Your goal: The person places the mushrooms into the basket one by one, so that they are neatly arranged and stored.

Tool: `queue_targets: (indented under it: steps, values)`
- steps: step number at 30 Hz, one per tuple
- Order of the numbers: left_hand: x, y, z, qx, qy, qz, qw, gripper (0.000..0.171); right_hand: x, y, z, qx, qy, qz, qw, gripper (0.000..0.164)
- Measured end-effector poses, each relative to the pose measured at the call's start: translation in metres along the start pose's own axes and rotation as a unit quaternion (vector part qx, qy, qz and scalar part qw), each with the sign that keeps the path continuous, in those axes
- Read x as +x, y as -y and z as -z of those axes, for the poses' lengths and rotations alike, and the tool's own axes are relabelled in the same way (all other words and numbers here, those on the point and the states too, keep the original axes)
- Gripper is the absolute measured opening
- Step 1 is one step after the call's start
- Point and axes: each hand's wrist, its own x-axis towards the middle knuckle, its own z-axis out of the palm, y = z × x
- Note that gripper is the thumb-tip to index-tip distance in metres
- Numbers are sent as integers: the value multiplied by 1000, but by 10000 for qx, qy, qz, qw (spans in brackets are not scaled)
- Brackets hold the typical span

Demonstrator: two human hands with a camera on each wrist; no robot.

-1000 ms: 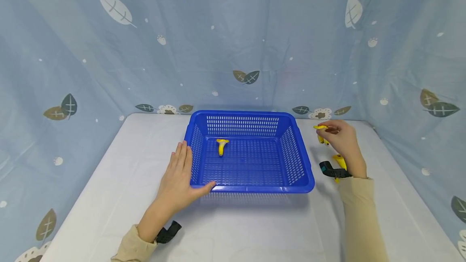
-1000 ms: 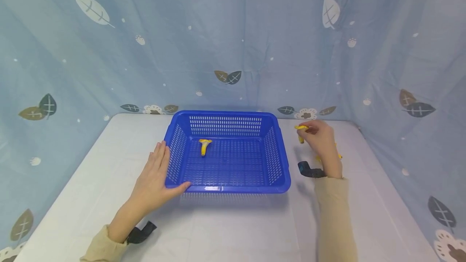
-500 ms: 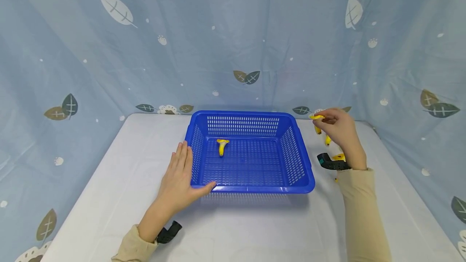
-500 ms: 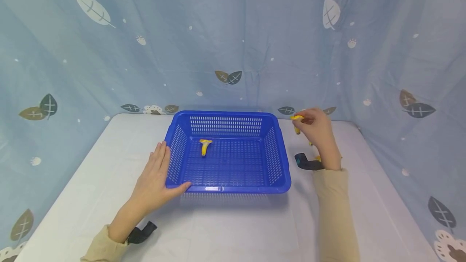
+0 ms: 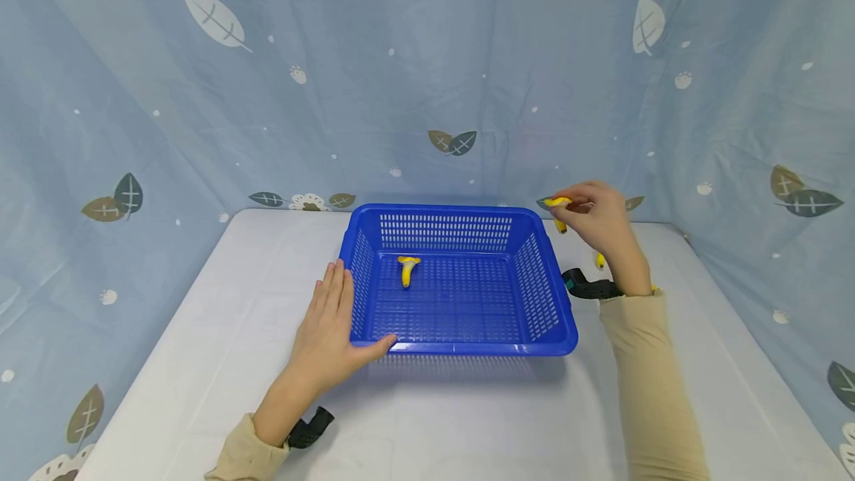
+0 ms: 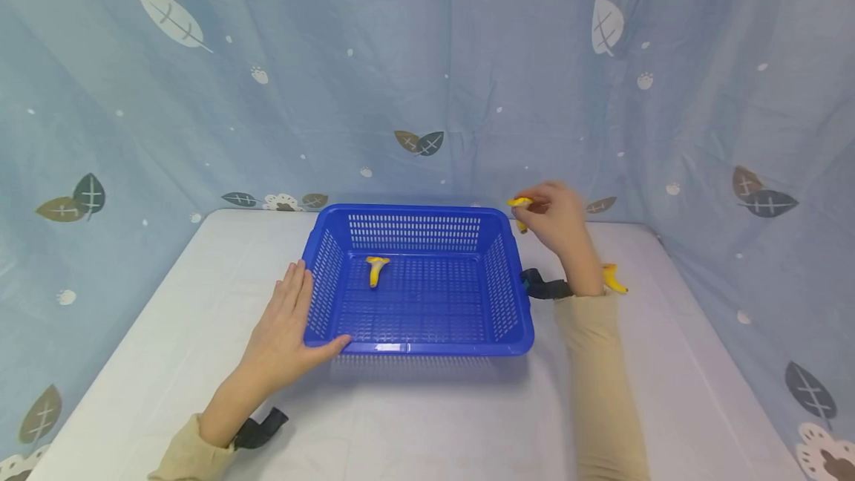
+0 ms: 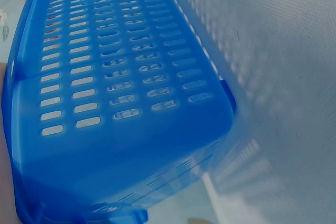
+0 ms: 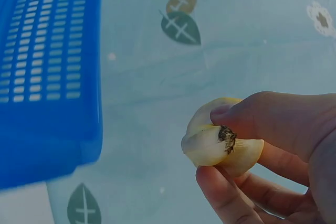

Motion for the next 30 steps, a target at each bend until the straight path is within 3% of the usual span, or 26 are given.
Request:
queue_targets:
  steps: [26,30]
  values:
    - [0,0,1,10,26,20,10000,120,22,49,-65,467,862,793,9920,19]
    - [0,0,0,40,20,8,10000,120,24,54,-78,574,972,730,9909,19]
